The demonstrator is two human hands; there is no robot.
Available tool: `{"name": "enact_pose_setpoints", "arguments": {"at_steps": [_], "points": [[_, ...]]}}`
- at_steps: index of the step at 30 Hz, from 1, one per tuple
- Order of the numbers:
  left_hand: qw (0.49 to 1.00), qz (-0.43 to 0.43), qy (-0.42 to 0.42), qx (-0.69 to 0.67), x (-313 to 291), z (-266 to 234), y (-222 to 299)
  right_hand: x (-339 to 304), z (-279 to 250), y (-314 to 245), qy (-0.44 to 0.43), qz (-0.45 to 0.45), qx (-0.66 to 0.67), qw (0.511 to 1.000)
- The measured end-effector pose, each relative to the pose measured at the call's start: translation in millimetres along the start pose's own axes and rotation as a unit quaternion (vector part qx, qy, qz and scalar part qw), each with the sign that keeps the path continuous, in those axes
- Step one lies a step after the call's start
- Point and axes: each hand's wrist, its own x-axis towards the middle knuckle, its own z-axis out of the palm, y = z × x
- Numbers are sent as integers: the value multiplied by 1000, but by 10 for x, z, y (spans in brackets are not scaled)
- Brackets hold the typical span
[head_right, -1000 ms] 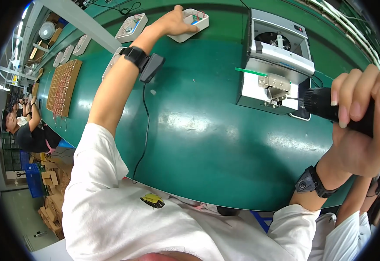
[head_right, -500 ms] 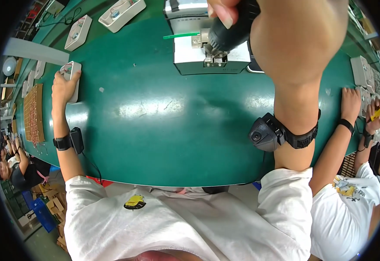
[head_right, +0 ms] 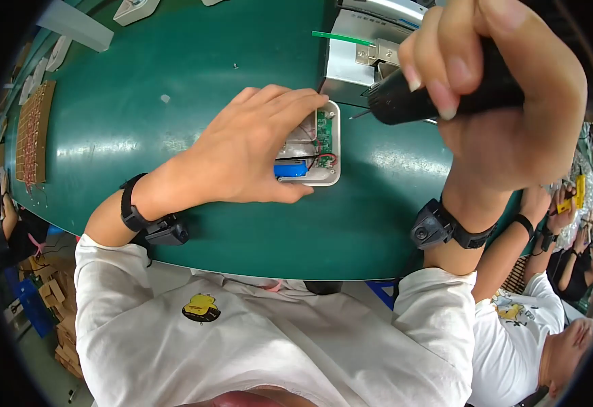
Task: Fastening screws into electronic components using an electric screwdriver on an assembly line.
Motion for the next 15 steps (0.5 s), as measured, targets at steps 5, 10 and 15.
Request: {"name": "enact_pose_setpoints", "arguments": {"at_steps": [5,10,15], "points": [[999,22,43,-3,21,88,-48,66,258,214,-23,-44,-34,998],[998,23,55,5,9,103,-54,73,379,463,20,-43,-53,997],[998,21,54,5,5,96,-52,147,480,520,12,-29,-76,997]]}}
